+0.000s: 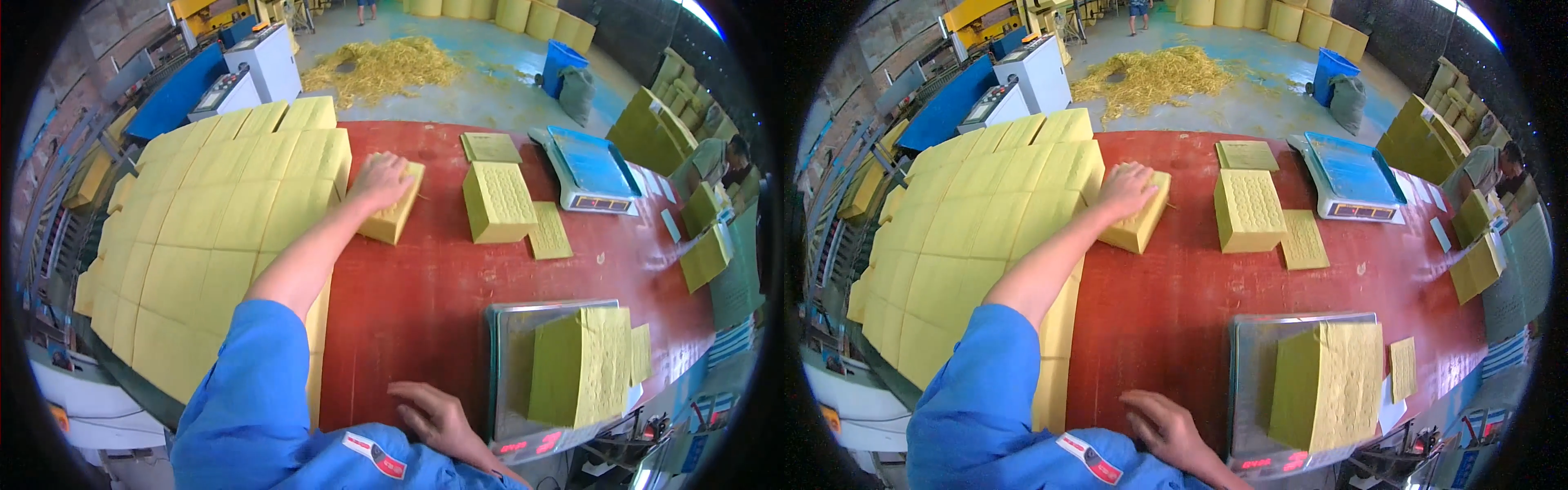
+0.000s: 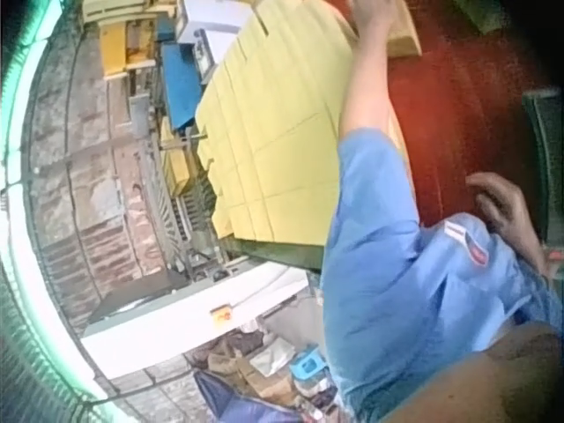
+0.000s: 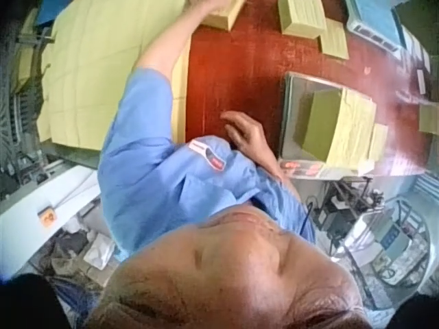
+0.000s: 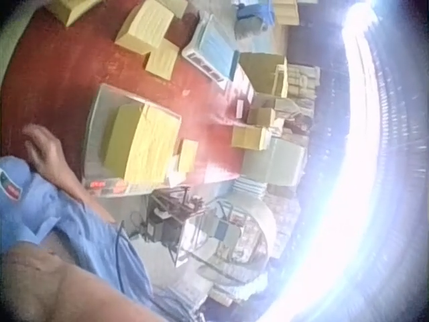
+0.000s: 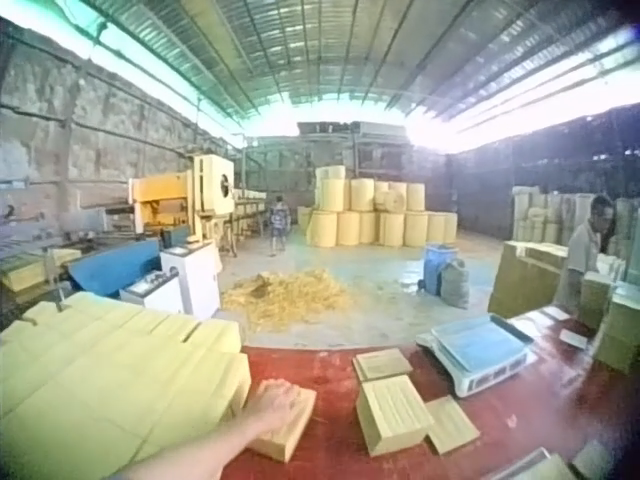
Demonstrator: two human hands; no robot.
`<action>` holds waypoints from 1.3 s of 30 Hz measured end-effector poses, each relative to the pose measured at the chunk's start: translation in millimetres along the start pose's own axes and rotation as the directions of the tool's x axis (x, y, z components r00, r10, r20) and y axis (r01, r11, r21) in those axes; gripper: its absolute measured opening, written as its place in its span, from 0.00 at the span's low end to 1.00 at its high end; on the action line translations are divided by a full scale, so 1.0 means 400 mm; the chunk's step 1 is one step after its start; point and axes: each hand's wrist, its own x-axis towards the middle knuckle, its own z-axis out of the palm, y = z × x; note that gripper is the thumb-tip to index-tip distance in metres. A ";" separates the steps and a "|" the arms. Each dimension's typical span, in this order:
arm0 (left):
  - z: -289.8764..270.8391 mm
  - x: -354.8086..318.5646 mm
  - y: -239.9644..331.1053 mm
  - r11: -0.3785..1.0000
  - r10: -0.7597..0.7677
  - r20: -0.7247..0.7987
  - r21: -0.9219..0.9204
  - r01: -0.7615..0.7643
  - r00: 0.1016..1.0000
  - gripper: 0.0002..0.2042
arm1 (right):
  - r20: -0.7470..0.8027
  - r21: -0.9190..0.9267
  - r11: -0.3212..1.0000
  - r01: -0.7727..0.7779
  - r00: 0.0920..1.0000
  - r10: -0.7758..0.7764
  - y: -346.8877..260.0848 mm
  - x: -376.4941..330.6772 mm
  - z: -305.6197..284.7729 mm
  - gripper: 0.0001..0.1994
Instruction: Weighing stacks of yellow paper on a digital scale and using a strapping machine to bundle them.
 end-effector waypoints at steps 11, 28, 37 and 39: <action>-0.241 -0.804 0.536 0.832 0.506 0.138 -0.340 -0.439 0.852 0.34 | -0.176 -0.283 0.809 0.515 0.802 -0.571 -0.071 -0.121 -0.075 0.18; -0.143 -1.470 0.826 -0.529 -0.732 0.533 -0.837 0.138 0.425 0.34 | 0.200 -0.398 0.911 0.108 0.979 -0.029 0.079 -0.342 0.032 0.22; -0.160 -1.422 0.770 -0.707 -0.544 0.515 -0.706 -0.032 0.662 0.32 | 0.041 -0.342 0.938 0.048 0.998 -0.037 0.096 -0.392 0.041 0.23; -0.171 -1.410 0.776 -0.615 -0.611 0.510 -0.788 0.043 0.605 0.30 | 0.045 -0.350 0.937 0.013 0.999 0.003 0.088 -0.391 0.045 0.23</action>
